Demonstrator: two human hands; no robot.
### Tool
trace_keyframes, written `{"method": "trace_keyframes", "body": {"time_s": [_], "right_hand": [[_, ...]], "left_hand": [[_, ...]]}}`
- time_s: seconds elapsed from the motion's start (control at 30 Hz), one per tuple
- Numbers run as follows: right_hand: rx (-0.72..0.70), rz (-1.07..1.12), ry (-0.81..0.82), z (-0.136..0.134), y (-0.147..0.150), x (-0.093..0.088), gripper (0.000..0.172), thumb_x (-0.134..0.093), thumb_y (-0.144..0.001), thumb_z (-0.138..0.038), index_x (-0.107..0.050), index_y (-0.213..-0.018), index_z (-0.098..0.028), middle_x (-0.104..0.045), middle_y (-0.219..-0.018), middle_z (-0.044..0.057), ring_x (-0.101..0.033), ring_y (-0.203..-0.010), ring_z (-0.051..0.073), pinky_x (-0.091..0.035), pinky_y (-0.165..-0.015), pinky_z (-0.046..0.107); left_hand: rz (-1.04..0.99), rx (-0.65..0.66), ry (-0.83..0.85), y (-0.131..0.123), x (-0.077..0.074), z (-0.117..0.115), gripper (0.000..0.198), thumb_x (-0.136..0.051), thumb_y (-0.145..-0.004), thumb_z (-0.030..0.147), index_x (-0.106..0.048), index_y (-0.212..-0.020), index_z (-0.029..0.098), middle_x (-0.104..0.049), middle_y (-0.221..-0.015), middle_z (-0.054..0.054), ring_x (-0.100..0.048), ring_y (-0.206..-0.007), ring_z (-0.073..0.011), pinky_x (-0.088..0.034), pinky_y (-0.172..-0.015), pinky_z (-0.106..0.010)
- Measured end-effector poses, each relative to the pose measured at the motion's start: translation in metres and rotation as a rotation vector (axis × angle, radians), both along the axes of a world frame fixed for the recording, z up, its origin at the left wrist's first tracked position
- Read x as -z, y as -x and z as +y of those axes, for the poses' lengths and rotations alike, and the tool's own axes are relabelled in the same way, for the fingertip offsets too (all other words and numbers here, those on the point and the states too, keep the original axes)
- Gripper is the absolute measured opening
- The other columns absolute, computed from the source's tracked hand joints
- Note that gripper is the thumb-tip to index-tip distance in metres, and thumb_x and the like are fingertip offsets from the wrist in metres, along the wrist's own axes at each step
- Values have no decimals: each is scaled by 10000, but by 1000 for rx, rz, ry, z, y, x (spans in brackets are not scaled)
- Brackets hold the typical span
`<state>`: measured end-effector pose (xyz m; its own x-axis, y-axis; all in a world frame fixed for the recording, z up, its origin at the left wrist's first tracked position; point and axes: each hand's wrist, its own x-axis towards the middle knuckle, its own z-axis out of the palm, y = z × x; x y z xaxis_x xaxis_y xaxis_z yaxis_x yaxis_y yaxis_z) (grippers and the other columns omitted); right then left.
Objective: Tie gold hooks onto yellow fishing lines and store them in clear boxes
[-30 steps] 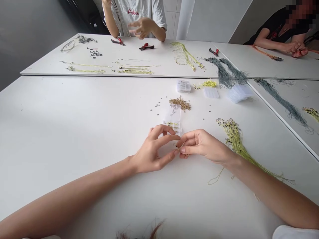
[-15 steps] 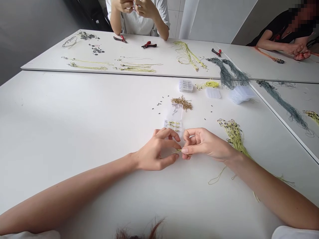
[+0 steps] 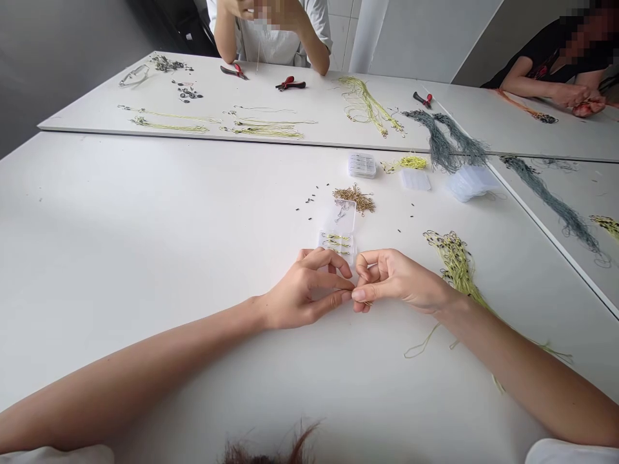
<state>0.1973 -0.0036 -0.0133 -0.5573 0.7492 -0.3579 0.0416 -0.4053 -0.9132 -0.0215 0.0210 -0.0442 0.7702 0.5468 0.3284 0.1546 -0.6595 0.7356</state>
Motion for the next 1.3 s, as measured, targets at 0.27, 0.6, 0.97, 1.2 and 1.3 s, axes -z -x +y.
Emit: {"method": "trace_keyframes", "body": {"time_s": [0.27,0.6,0.97,1.2,1.3], "right_hand": [[11,-7,3,-2,1,2,301,-795,-719,-193,-494,-731,-179,-679,-652,10,-676,-676,169,-523,-687,309],[-71,-62,145,0,-1,-2,329,-553,-918,-447,-610,-870,-126,-728,-734,101,-702,-635,177,-520,-597,262],[-221,171,433,-5,5,8,412,-341,-980,-407,-558,-780,-119,-732,-694,139,-709,-551,205,-492,-468,235],[-164,201,392,-9,8,7,320,-380,-963,-403,-449,-745,-179,-720,-697,101,-689,-536,193,-488,-476,251],[-88,163,330,-9,8,5,296,-438,-950,-398,-446,-746,-184,-715,-694,86,-671,-537,179,-486,-511,260]], "left_hand": [[12,11,98,-1,-6,-3,181,-578,-906,206,-758,-916,218,-631,-980,-70,-582,-991,-185,-367,-965,-371],[-80,-100,-16,1,-8,-3,183,-587,-881,165,-745,-949,226,-590,-998,-62,-574,-917,-176,-346,-907,-393],[-105,-124,-343,2,-3,-6,205,-585,-850,111,-698,-977,225,-607,-1020,-70,-545,-876,-171,-347,-880,-410],[-69,-151,-324,3,-5,-7,201,-566,-863,140,-703,-962,248,-608,-1033,-65,-551,-896,-177,-352,-910,-413],[-46,-174,-284,4,-5,-6,188,-563,-869,157,-710,-945,245,-606,-1039,-67,-551,-907,-182,-352,-918,-414]]}}
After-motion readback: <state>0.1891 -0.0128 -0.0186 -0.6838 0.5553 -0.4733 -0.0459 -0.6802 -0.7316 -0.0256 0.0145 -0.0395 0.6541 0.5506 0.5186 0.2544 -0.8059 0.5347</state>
